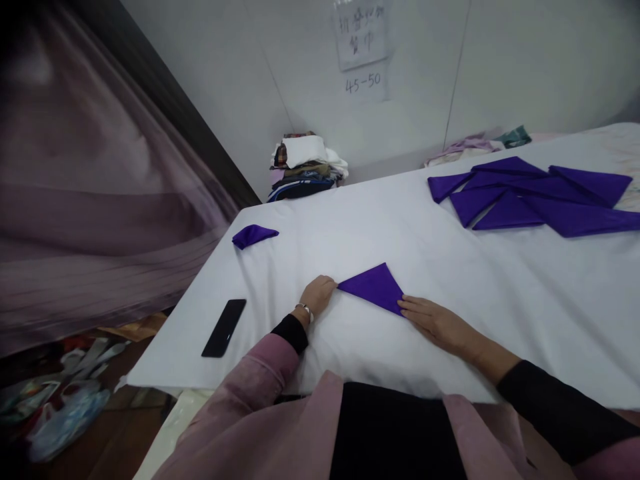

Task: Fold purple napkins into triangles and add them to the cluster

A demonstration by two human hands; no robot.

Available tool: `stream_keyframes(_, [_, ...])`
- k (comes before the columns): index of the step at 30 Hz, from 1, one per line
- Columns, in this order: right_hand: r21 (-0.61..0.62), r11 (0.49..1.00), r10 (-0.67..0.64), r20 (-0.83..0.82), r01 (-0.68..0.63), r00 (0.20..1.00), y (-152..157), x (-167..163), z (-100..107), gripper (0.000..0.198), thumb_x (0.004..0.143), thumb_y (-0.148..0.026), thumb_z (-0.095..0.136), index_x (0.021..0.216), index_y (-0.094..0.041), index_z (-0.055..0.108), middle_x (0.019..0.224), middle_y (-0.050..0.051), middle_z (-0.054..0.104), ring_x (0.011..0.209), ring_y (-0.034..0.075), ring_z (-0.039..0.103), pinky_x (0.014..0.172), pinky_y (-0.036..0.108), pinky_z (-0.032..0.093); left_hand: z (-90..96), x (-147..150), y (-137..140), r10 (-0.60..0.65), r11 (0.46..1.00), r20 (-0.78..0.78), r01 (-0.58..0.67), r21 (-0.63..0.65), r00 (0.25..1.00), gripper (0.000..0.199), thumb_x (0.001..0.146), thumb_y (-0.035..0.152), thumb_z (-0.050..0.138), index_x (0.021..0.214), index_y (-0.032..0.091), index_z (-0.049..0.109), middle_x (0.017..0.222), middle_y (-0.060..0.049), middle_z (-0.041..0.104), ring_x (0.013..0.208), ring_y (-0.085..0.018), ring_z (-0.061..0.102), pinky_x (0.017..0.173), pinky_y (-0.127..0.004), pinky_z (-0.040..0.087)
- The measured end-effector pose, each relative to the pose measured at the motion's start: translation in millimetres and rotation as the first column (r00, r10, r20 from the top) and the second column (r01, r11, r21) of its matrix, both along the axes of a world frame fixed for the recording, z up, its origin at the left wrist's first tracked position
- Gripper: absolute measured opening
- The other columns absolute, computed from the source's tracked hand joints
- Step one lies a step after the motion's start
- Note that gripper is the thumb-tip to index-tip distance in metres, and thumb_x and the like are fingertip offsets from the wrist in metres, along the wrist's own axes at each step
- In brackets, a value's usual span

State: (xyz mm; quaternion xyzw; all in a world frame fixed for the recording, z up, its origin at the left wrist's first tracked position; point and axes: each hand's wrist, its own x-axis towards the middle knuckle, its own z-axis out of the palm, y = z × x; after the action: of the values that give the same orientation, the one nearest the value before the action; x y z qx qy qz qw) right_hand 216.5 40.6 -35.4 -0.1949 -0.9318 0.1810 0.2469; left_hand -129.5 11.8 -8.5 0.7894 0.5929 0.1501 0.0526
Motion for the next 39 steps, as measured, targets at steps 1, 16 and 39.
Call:
stream_keyframes(1, [0.006, 1.000, -0.001, 0.008, 0.001, 1.000, -1, 0, 1, 0.038, 0.092, -0.020, 0.042, 0.128, -0.027, 0.052, 0.129, 0.003, 0.056, 0.124, 0.021, 0.045, 0.100, 0.044, 0.046, 0.8, -2, -1, -0.015, 1.000, -0.013, 0.015, -0.002, 1.000, 0.024, 0.083, 0.004, 0.047, 0.091, 0.019, 0.064, 0.092, -0.006, 0.063, 0.090, -0.019, 0.056, 0.085, -0.035, 0.047])
stream_keyframes(16, [0.043, 0.999, 0.013, 0.035, -0.014, 0.999, -4, -2, 7, 0.043, 0.090, -0.022, 0.047, 0.133, -0.025, 0.047, 0.132, 0.006, 0.052, 0.127, 0.023, 0.041, 0.102, 0.046, 0.042, 6.0, 86, 15, -0.196, 0.981, -0.083, 0.196, -0.011, 0.977, 0.059, 0.089, 0.053, 0.039, 0.138, 0.020, 0.033, 0.148, -0.009, 0.031, 0.137, -0.025, 0.020, 0.111, -0.051, 0.019])
stream_keyframes(39, [-0.021, 0.939, -0.327, 0.255, 0.343, 0.910, 22, -124, 14, 0.084, 0.085, -0.066, 0.031, 0.146, -0.009, 0.017, 0.149, 0.019, 0.023, 0.138, 0.032, 0.015, 0.109, 0.052, 0.020, -5.4, 90, 19, -0.203, 0.978, -0.158, 0.191, -0.088, 0.966, 0.066, 0.086, 0.039, 0.043, 0.145, 0.022, 0.017, 0.150, -0.009, 0.025, 0.138, -0.029, 0.016, 0.111, -0.054, 0.011])
